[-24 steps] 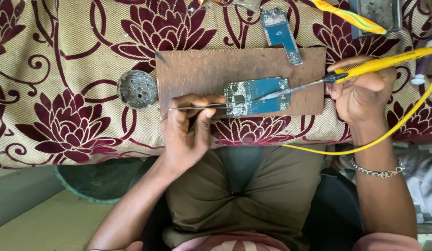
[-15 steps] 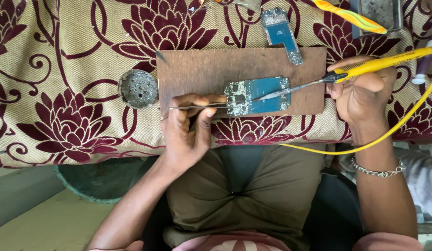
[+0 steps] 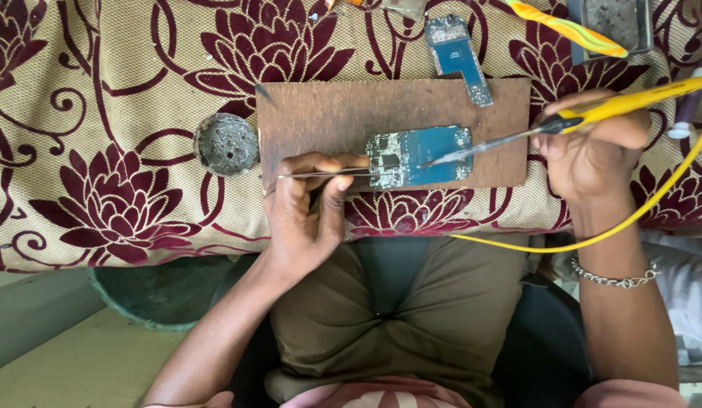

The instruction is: The person uses a soldering iron and tweezers to apply solder to a small blue circuit board placed on a wooden board on their lap. They repeatedly heat and adjust the board while working on specific solder points.

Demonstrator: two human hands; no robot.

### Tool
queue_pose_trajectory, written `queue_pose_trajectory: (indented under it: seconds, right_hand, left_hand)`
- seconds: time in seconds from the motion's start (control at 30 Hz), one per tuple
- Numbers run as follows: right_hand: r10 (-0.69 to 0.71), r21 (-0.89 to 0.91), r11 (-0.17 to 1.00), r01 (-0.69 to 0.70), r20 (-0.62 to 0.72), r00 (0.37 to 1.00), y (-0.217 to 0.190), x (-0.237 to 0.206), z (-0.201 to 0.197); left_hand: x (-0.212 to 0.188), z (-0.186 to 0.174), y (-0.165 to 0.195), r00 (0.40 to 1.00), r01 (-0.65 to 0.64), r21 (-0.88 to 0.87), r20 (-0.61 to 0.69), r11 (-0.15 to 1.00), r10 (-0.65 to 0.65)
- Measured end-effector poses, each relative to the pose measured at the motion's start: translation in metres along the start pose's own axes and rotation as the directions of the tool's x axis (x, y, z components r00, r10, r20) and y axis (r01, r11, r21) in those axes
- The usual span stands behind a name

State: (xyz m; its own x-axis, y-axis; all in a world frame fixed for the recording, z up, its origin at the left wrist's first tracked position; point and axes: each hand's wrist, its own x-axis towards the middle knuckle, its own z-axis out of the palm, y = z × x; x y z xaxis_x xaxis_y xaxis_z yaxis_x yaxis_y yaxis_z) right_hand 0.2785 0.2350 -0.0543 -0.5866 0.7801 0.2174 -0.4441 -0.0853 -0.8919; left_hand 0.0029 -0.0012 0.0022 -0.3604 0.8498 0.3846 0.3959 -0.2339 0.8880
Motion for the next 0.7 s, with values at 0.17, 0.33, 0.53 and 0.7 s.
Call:
queue_pose_trajectory:
  seconds: [0.17,0.33,0.53,0.7]
  right_hand:
    - [0.020,-0.054,0.998,-0.024,-0.069,0.997,-0.0001,0.0000,0.0009]
    - [0.023,-0.023,0.999,-0.024,-0.031,0.999,0.0005,-0.0042,0.0011]
    - [0.021,-0.047,0.999,-0.021,-0.010,1.000,0.0007,-0.0051,-0.0022]
    - [0.025,-0.057,0.998,-0.026,-0.014,1.000,0.0005,-0.0055,-0.0004]
  left_hand:
    - [0.0007,-0.0019,-0.0005,1.000,-0.020,0.008,0.006,1.000,0.020]
    - [0.0015,-0.0024,0.0005,1.000,-0.021,0.005,0.014,1.000,0.021]
    - [0.0013,-0.0019,0.0012,1.000,-0.012,0.028,0.012,1.000,0.011]
    - [0.0011,-0.0016,0.0007,1.000,0.000,0.019,0.003,1.000,0.000]
